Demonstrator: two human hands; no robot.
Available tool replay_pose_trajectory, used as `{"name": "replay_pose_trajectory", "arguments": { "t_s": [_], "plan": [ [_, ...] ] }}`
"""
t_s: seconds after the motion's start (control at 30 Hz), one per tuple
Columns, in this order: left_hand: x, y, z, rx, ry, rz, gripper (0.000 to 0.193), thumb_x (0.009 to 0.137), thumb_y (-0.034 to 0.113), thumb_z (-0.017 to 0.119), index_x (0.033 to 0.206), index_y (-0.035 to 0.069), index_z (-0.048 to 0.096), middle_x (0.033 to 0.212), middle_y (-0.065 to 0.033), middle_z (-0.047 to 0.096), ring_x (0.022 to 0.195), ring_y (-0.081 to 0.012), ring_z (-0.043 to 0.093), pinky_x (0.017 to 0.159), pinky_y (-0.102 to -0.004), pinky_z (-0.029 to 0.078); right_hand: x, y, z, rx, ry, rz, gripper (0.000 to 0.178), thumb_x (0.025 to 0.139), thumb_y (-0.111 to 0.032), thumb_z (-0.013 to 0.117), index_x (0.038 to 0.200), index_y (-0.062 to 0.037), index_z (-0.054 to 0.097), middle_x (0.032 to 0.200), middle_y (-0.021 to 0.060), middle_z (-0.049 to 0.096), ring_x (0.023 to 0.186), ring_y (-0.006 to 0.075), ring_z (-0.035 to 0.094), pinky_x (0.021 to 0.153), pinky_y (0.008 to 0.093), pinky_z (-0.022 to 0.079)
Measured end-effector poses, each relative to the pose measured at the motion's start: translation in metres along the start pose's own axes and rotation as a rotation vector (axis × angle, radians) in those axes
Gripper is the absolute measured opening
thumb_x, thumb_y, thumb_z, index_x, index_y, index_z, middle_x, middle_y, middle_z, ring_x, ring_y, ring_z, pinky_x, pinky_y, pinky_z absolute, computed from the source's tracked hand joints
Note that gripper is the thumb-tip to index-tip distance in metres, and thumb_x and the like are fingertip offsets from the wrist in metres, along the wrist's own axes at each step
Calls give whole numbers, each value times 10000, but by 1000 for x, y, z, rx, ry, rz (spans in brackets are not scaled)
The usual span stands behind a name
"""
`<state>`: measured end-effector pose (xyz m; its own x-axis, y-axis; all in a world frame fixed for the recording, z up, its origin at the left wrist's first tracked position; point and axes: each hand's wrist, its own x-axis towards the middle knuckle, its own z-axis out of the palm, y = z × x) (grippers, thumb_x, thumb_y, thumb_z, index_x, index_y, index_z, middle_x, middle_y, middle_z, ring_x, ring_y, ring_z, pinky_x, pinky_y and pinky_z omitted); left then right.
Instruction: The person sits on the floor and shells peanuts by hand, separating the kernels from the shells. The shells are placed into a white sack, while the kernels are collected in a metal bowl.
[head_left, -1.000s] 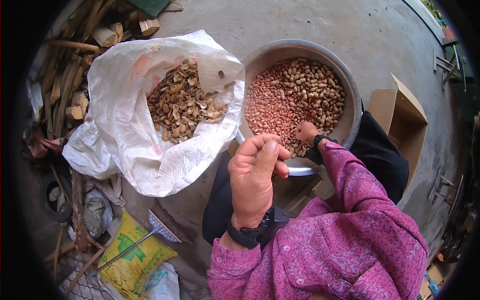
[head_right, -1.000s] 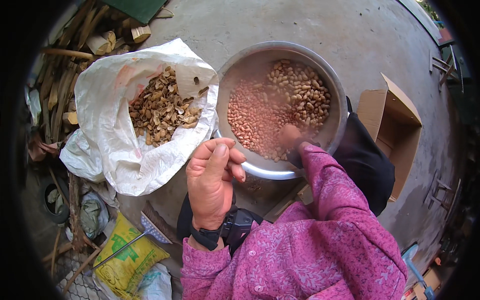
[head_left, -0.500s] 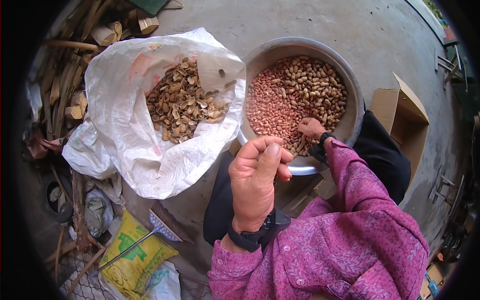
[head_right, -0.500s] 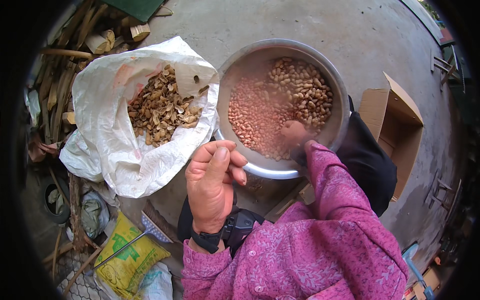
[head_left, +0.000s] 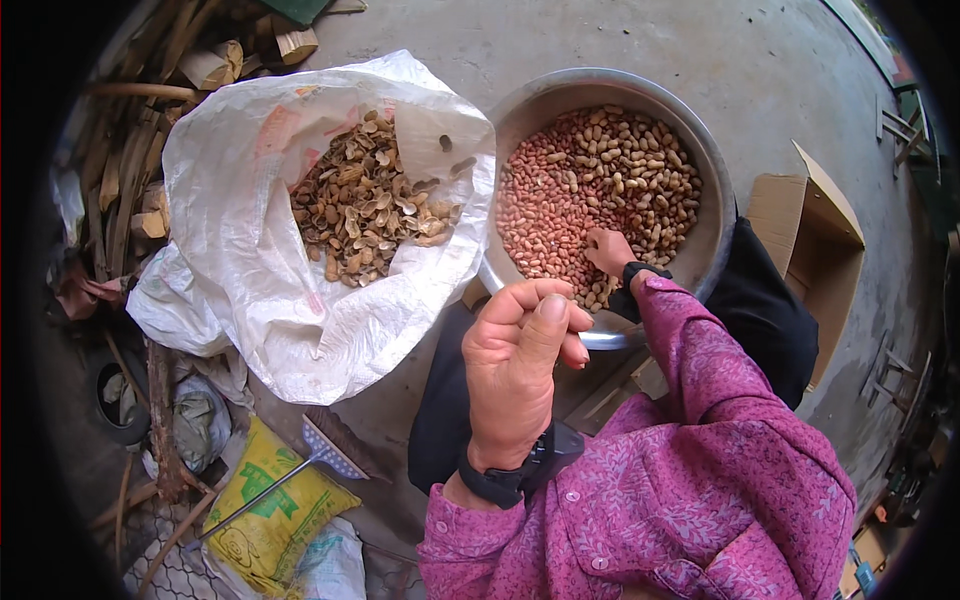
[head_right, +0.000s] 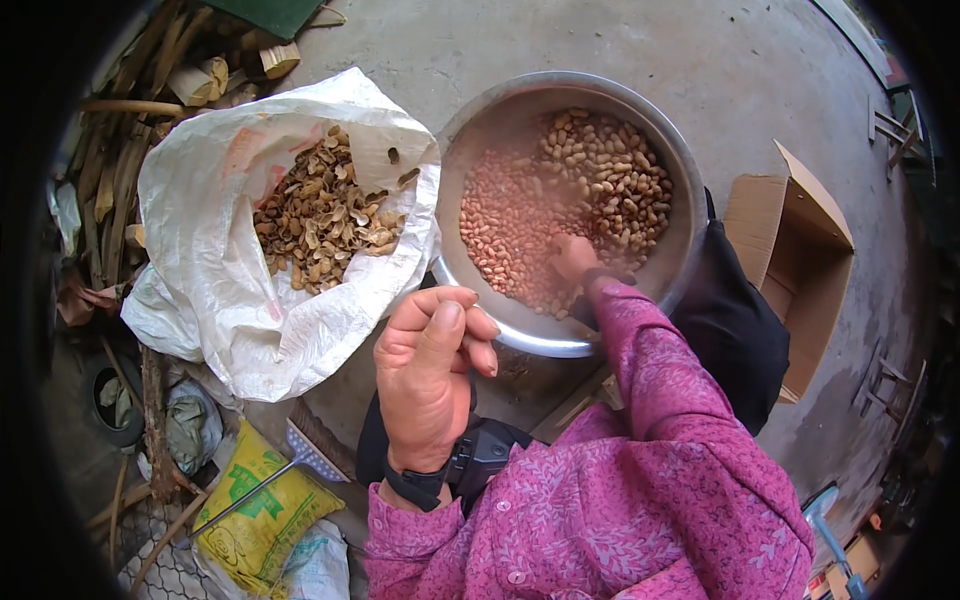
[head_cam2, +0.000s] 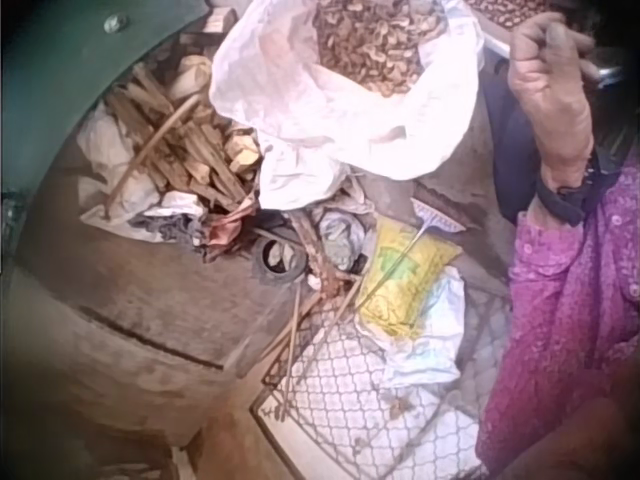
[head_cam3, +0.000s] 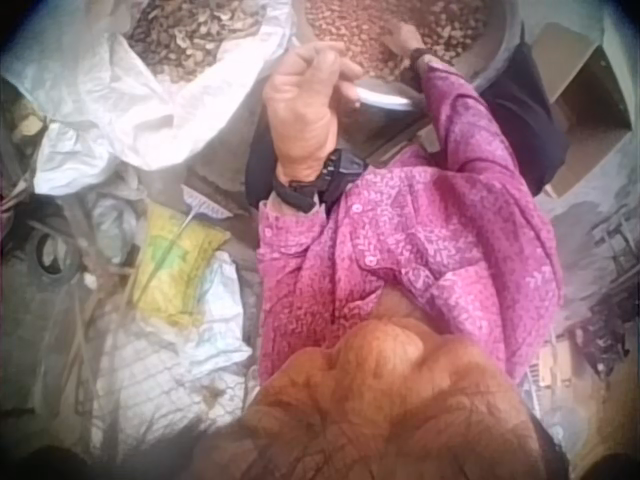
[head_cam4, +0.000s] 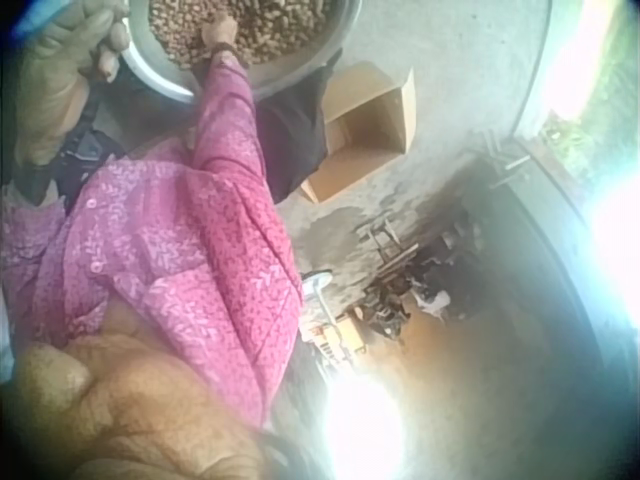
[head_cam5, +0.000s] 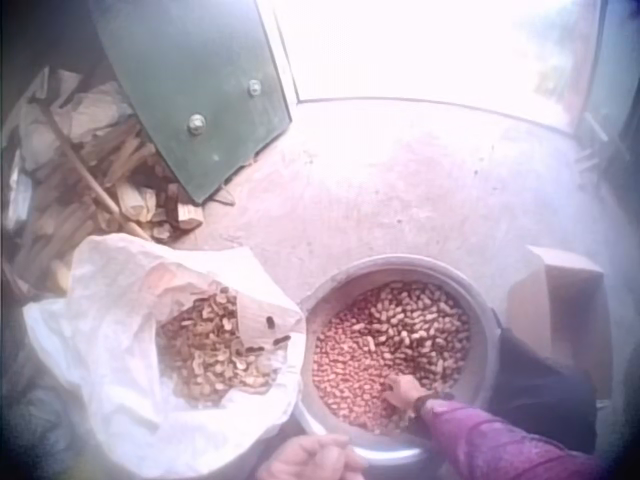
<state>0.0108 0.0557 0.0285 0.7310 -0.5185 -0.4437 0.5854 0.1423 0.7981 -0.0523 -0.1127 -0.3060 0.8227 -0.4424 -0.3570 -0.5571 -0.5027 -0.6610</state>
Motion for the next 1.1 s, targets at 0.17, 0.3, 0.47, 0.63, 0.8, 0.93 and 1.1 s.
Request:
{"name": "replay_pose_trajectory", "arguments": {
  "t_s": [0.17, 0.3, 0.47, 0.63, 0.8, 0.93, 1.1],
  "plan": [
    [-1, 1, 3, -19, -14, 4, 183, 891, 148, 547, 972, -16, 562, 762, -83, 616, 570, -79, 542, 541, -193, 444, 1, 36, -17, 345, -56, -104, 114, 715, -110, 563, 795, -28, 556, 656, 123, 541, 617, 288, 557, 559, 374, 452],
    [0, 0, 0, -16, -22, 18, 185, 892, 147, 550, 975, -18, 558, 769, -75, 618, 577, -65, 541, 545, -180, 432, -2, 44, -40, 1197, -237, 255, 69, 790, -152, 540, 780, -84, 547, 652, 22, 498, 564, 173, 478, 507, 317, 397],
    [2, 0, 5, -22, -34, 19, 182, 893, 148, 549, 971, -16, 561, 765, -71, 616, 573, -66, 538, 544, -183, 428, -4, 7, -67, 1903, -564, 279, 97, 827, -210, 552, 823, -113, 546, 748, -5, 486, 647, 122, 437, 571, 242, 378],
    [3, -1, 9, -36, -44, 16, 176, 895, 147, 545, 966, -13, 564, 757, -63, 610, 569, -66, 533, 547, -182, 427, -1, -31, -75, 1889, -694, 134, 158, 788, -253, 584, 791, -107, 525, 679, -5, 383, 614, 117, 397, 555, 243, 325],
    [4, -1, 10, -39, -40, 12, 171, 896, 145, 544, 967, -9, 565, 757, -59, 609, 566, -67, 534, 543, -180, 427, 0, -71, -91, 1945, -1019, -202, 189, 813, -247, 588, 909, -91, 546, 781, 8, 504, 656, 124, 447, 589, 267, 400],
    [4, -1, 10, -41, -35, 13, 171, 896, 147, 545, 968, -7, 566, 758, -58, 610, 567, -65, 535, 542, -178, 427, -12, -84, -94, 1715, -796, 97, 259, 815, -295, 606, 982, -98, 579, 835, 11, 552, 703, 116, 492, 628, 254, 426],
    [4, -1, 10, -34, -40, 10, 172, 895, 149, 548, 966, -6, 567, 759, -57, 610, 569, -61, 534, 539, -175, 428, -7, -47, -60, 912, -652, 186, 214, 846, -290, 556, 852, -90, 631, 730, 0, 573, 684, 101, 539, 592, 269, 440]
  ]
}}
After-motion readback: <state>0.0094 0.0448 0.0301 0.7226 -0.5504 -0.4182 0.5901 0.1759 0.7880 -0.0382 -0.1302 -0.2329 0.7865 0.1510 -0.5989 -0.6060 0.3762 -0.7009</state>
